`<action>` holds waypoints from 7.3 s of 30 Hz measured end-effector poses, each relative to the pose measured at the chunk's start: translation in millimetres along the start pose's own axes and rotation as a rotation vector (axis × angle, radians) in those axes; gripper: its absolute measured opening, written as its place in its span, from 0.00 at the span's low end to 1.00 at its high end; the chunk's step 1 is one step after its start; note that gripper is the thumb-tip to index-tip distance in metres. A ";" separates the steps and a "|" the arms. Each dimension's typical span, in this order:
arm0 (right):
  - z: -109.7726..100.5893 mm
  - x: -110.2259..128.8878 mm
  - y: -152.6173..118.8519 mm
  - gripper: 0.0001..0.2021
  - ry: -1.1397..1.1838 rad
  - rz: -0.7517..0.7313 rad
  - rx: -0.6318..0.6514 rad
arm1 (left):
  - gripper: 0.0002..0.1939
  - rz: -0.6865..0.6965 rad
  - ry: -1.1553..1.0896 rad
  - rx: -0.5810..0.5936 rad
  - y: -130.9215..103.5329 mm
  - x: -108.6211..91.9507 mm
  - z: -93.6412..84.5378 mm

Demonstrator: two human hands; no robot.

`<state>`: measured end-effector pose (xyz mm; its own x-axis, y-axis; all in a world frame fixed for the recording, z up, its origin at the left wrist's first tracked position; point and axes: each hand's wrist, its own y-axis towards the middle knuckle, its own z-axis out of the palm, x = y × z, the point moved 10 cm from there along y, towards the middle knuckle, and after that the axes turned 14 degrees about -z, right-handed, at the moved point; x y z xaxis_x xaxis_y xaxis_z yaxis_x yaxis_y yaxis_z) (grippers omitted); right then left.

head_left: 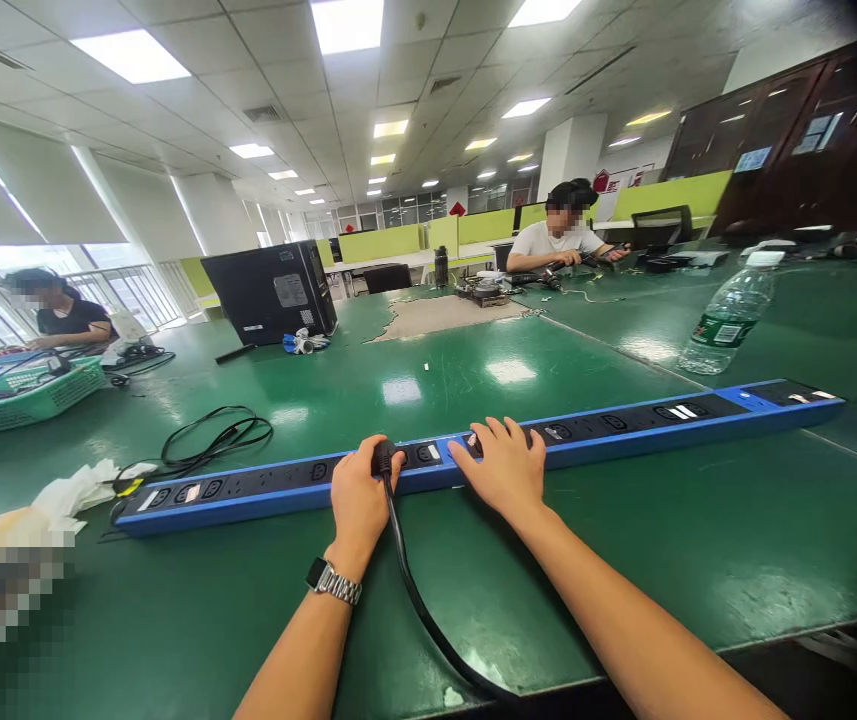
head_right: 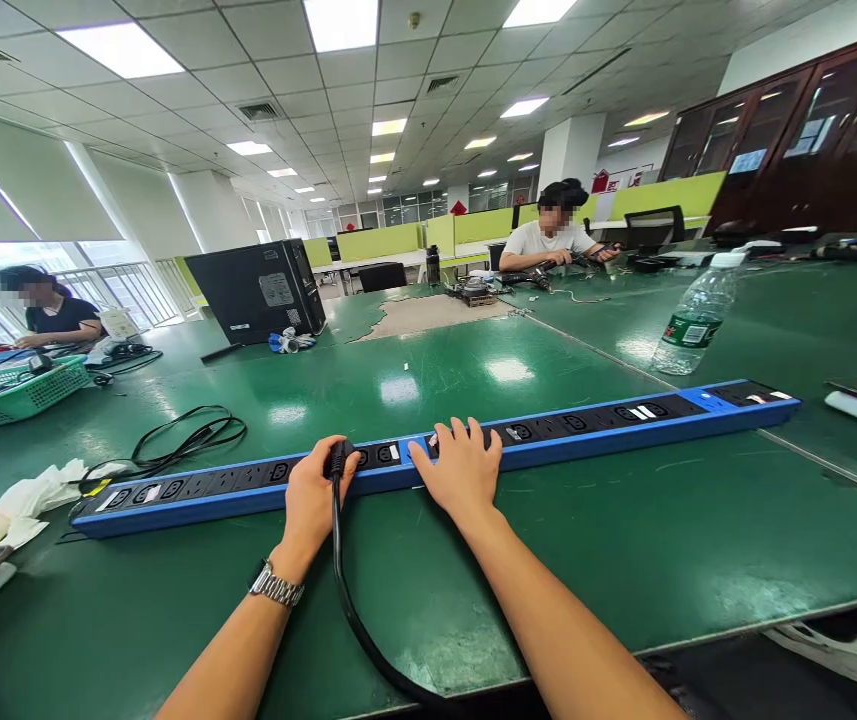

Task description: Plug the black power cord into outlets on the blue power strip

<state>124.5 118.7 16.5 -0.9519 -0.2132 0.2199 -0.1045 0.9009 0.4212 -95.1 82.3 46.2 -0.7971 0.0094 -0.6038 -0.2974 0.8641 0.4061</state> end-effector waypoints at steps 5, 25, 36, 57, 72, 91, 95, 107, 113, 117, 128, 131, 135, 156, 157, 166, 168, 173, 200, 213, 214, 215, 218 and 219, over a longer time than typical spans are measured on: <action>1.9 -1.4 0.6 0.30 0.003 0.005 -0.001 | 0.13 0.027 -0.034 -0.074 -3.5 0.4 -3.3; 0.9 0.0 0.5 0.29 0.007 0.003 0.008 | 0.13 0.090 0.058 -0.018 -3.4 -14.0 4.5; 0.6 -1.0 0.1 0.29 0.001 0.001 0.006 | 0.14 0.041 -0.020 -0.040 0.1 -1.0 1.4; -0.5 -0.5 0.5 0.29 -0.002 -0.002 -0.003 | 0.15 0.021 -0.054 -0.021 0.5 1.5 2.4; 1.3 -0.1 -0.1 0.30 -0.007 -0.007 -0.001 | 0.14 0.031 0.012 -0.008 -0.2 -8.8 2.2; 2.4 -0.7 0.0 0.29 0.000 -0.005 0.005 | 0.14 0.015 -0.033 -0.008 3.2 -4.8 -0.1; 4.2 -1.6 0.2 0.29 0.005 -0.004 -0.002 | 0.14 0.008 -0.042 -0.014 2.2 -2.7 -1.7; -1.9 0.9 -0.5 0.29 -0.001 -0.008 -0.019 | 0.14 0.071 0.019 -0.029 0.5 -9.0 1.6; -1.2 1.4 -0.4 0.29 -0.002 -0.009 -0.017 | 0.14 0.043 0.033 0.001 3.0 -8.4 0.0; 0.0 0.5 -0.5 0.29 -0.002 -0.002 -0.004 | 0.14 0.008 0.114 -0.004 4.0 -8.8 -2.4; 1.0 -0.7 -0.1 0.29 -0.004 -0.008 -0.012 | 0.15 -0.056 -0.181 -0.012 8.8 6.2 -11.4; 0.2 0.2 0.4 0.28 -0.006 -0.012 -0.016 | 0.13 0.006 -0.194 0.028 7.7 -8.6 -5.7; -1.4 0.6 0.5 0.28 -0.012 -0.011 -0.025 | 0.13 0.060 -0.148 0.100 9.7 -24.6 8.9; -1.0 -0.5 0.2 0.29 0.009 -0.001 0.007 | 0.15 -0.016 0.207 0.079 9.9 -22.2 9.3; -1.1 -0.5 0.2 0.29 0.008 -0.001 0.006 | 0.15 0.000 0.202 0.092 9.7 -22.8 10.6; -0.7 0.8 0.0 0.28 -0.006 -0.010 0.004 | 0.16 0.010 0.208 0.097 11.0 -20.3 13.2; -0.7 1.3 0.0 0.28 -0.010 -0.011 0.002 | 0.16 0.013 0.213 0.083 10.6 -20.4 12.6; -0.2 2.0 0.2 0.27 -0.012 -0.013 -0.003 | 0.15 0.033 0.151 0.053 8.9 -18.1 12.9; -1.5 1.6 -0.1 0.29 -0.016 -0.007 0.004 | 0.16 0.111 0.174 0.076 5.9 -26.5 7.4; 1.2 0.1 -0.3 0.29 -0.008 -0.009 -0.009 | 0.13 0.058 -0.036 0.044 2.8 -15.0 8.8; 1.0 -0.1 -0.3 0.29 -0.008 -0.009 -0.009 | 0.14 0.051 -0.041 0.050 3.1 -15.1 9.1; 0.8 -0.4 -0.3 0.29 -0.007 -0.008 -0.011 | 0.14 0.044 -0.045 0.058 3.6 -14.7 9.5; 0.4 -0.8 -0.1 0.29 -0.001 -0.010 -0.017 | 0.15 0.022 -0.043 0.080 4.4 -12.6 10.8; 0.3 -0.9 -0.1 0.29 -0.001 -0.010 -0.018 | 0.15 0.011 -0.041 0.079 4.7 -11.5 10.5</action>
<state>125.2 119.0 16.0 -0.9512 -0.2219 0.2146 -0.1089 0.8917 0.4393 -81.8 91.5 47.9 -0.7777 0.0382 -0.6275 -0.2450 0.9008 0.3585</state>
